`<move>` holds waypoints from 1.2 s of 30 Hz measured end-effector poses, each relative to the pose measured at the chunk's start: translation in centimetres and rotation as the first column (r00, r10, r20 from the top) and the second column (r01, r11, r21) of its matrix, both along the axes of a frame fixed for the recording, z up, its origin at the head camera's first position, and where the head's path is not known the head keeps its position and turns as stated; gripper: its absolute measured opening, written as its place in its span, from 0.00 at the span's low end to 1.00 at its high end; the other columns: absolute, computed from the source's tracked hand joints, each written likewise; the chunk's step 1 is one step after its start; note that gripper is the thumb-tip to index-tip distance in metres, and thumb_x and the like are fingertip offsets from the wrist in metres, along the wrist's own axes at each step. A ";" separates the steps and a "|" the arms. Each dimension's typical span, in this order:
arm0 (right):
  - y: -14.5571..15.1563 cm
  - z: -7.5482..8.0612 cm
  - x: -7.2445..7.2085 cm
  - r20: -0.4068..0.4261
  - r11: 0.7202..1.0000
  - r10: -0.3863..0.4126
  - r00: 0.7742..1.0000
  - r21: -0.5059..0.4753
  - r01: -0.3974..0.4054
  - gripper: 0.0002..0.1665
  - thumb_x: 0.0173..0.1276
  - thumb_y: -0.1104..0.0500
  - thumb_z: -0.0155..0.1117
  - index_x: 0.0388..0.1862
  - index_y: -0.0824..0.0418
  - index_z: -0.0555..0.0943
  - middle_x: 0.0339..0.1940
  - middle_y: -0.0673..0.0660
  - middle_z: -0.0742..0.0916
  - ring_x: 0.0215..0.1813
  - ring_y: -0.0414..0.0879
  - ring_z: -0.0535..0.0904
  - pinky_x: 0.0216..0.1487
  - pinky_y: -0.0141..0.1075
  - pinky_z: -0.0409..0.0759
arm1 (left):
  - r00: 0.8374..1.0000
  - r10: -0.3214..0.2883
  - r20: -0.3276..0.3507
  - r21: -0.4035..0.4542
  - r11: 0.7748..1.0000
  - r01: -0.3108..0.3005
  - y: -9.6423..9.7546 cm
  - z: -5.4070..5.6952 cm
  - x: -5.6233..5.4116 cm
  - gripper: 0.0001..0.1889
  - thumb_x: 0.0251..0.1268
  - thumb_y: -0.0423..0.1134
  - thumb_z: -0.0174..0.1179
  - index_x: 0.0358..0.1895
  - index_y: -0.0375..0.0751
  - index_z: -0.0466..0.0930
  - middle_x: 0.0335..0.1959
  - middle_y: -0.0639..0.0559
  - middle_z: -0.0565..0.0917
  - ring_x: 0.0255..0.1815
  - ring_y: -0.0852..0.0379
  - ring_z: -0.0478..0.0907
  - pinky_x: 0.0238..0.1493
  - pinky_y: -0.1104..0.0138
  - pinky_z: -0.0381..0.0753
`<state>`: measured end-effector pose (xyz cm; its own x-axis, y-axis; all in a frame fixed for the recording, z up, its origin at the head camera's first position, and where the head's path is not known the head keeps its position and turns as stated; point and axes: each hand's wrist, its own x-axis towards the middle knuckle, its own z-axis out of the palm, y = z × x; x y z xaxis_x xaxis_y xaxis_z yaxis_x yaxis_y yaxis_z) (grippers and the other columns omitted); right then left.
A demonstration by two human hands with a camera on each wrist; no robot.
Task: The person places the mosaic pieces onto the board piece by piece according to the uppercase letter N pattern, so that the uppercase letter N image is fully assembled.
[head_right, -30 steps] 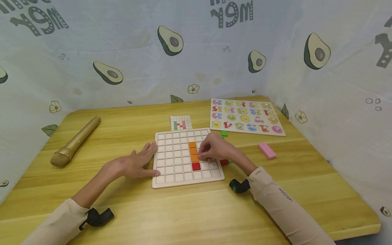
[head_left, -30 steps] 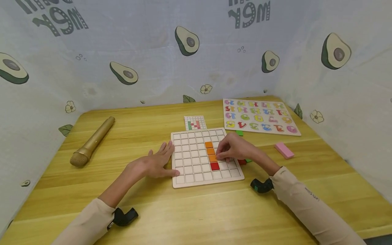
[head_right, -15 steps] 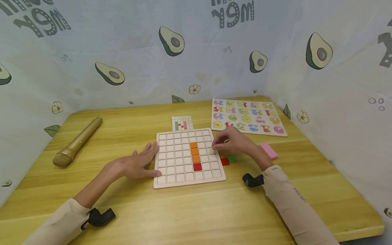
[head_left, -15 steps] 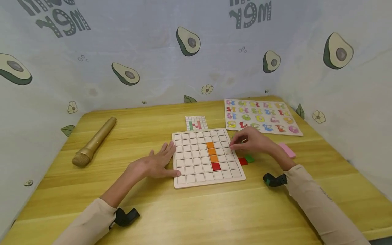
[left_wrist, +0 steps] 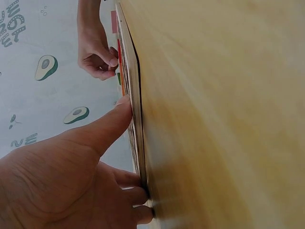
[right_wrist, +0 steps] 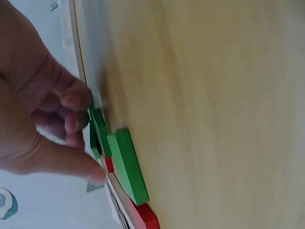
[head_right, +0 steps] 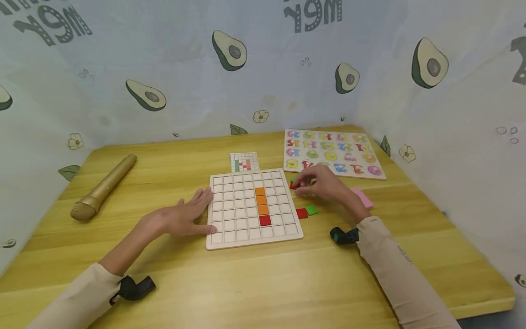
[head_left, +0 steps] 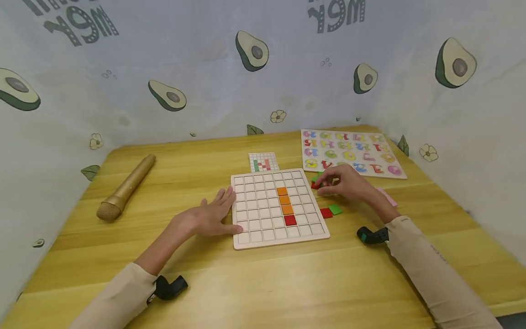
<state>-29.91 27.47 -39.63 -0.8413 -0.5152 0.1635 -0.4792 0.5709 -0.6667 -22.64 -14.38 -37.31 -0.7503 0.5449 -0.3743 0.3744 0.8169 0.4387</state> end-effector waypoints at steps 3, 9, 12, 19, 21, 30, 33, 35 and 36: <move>0.1 0.2 -0.2 0.003 0.998 -0.063 0.998 0.023 0.063 0.08 0.67 0.64 0.81 0.44 0.64 0.93 0.31 0.55 0.86 0.33 0.44 0.76 0.37 0.32 0.74 | 1.000 0.000 0.007 0.003 1.000 0.000 0.2 0.0 -0.2 0.56 0.81 0.60 0.60 0.88 0.33 0.32 0.90 0.39 0.28 0.90 0.40 0.26 0.81 0.29 0.32; 0.3 0.0 -0.4 0.029 0.991 -0.102 0.994 0.089 0.099 0.12 0.68 0.63 0.81 0.48 0.68 0.92 0.30 0.53 0.85 0.31 0.43 0.76 0.35 0.32 0.73 | 1.000 0.007 0.016 -0.015 1.000 -0.007 0.5 -0.1 -0.2 0.56 0.81 0.60 0.60 0.89 0.33 0.32 0.90 0.39 0.28 0.90 0.40 0.26 0.82 0.30 0.32; 0.1 0.1 -0.5 0.023 0.991 -0.107 0.994 0.087 0.105 0.14 0.68 0.62 0.81 0.48 0.68 0.92 0.30 0.53 0.86 0.31 0.44 0.76 0.35 0.33 0.73 | 1.000 0.013 0.009 -0.020 1.000 -0.013 0.4 0.1 -0.2 0.56 0.81 0.60 0.60 0.89 0.34 0.32 0.90 0.39 0.29 0.90 0.41 0.26 0.82 0.30 0.32; -0.5 1.4 -1.7 0.057 0.989 -0.028 0.998 0.149 0.020 0.11 0.67 0.64 0.81 0.45 0.69 0.91 0.28 0.54 0.87 0.29 0.43 0.77 0.34 0.33 0.75 | 1.000 0.009 0.012 -0.029 1.000 -0.009 0.2 0.3 -0.3 0.56 0.81 0.60 0.60 0.88 0.33 0.31 0.90 0.39 0.28 0.90 0.40 0.26 0.82 0.31 0.32; -0.7 2.0 -2.2 0.085 0.981 -0.001 0.996 0.191 -0.016 0.10 0.67 0.64 0.81 0.44 0.68 0.91 0.27 0.54 0.86 0.29 0.43 0.76 0.33 0.34 0.74 | 1.000 0.009 0.010 -0.030 1.000 -0.008 0.3 0.2 -0.2 0.56 0.81 0.60 0.60 0.88 0.33 0.31 0.90 0.39 0.29 0.90 0.41 0.27 0.83 0.31 0.33; -0.9 2.8 -2.9 0.175 0.968 0.028 0.984 0.241 -0.070 0.10 0.66 0.62 0.82 0.40 0.68 0.90 0.27 0.53 0.83 0.32 0.45 0.73 0.34 0.34 0.71 | 1.000 0.014 0.001 -0.016 1.000 -0.014 0.4 0.0 0.1 0.56 0.81 0.60 0.61 0.88 0.33 0.32 0.90 0.38 0.30 0.91 0.40 0.27 0.83 0.31 0.34; -0.8 2.7 -2.9 0.174 0.965 0.030 0.984 0.252 -0.074 0.09 0.66 0.62 0.83 0.38 0.65 0.90 0.28 0.53 0.83 0.32 0.45 0.74 0.35 0.34 0.72 | 1.000 0.010 0.005 -0.020 1.000 -0.010 0.4 -0.2 0.2 0.56 0.81 0.60 0.60 0.89 0.33 0.33 0.90 0.39 0.30 0.91 0.40 0.28 0.83 0.31 0.35; -0.9 2.6 -3.0 0.161 0.964 0.037 0.986 0.253 -0.077 0.08 0.65 0.62 0.83 0.38 0.65 0.90 0.28 0.53 0.84 0.33 0.46 0.75 0.35 0.34 0.73 | 1.000 0.012 0.002 -0.027 1.000 -0.012 0.4 -0.1 0.1 0.56 0.81 0.61 0.60 0.89 0.33 0.33 0.90 0.39 0.30 0.91 0.41 0.28 0.83 0.31 0.35; -0.9 2.7 -3.1 0.150 0.964 0.036 0.988 0.254 -0.074 0.08 0.65 0.62 0.83 0.37 0.64 0.90 0.28 0.53 0.84 0.33 0.46 0.75 0.36 0.34 0.73 | 1.000 0.016 -0.003 -0.028 0.999 -0.016 0.4 -0.1 0.0 0.56 0.81 0.60 0.60 0.89 0.33 0.33 0.90 0.39 0.30 0.91 0.41 0.28 0.83 0.31 0.35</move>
<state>-33.01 26.54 -36.97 -0.8153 -0.5701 -0.1011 -0.4250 0.7079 -0.5642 -22.59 -14.03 -37.38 -0.7598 0.5219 -0.3877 0.3622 0.8350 0.4143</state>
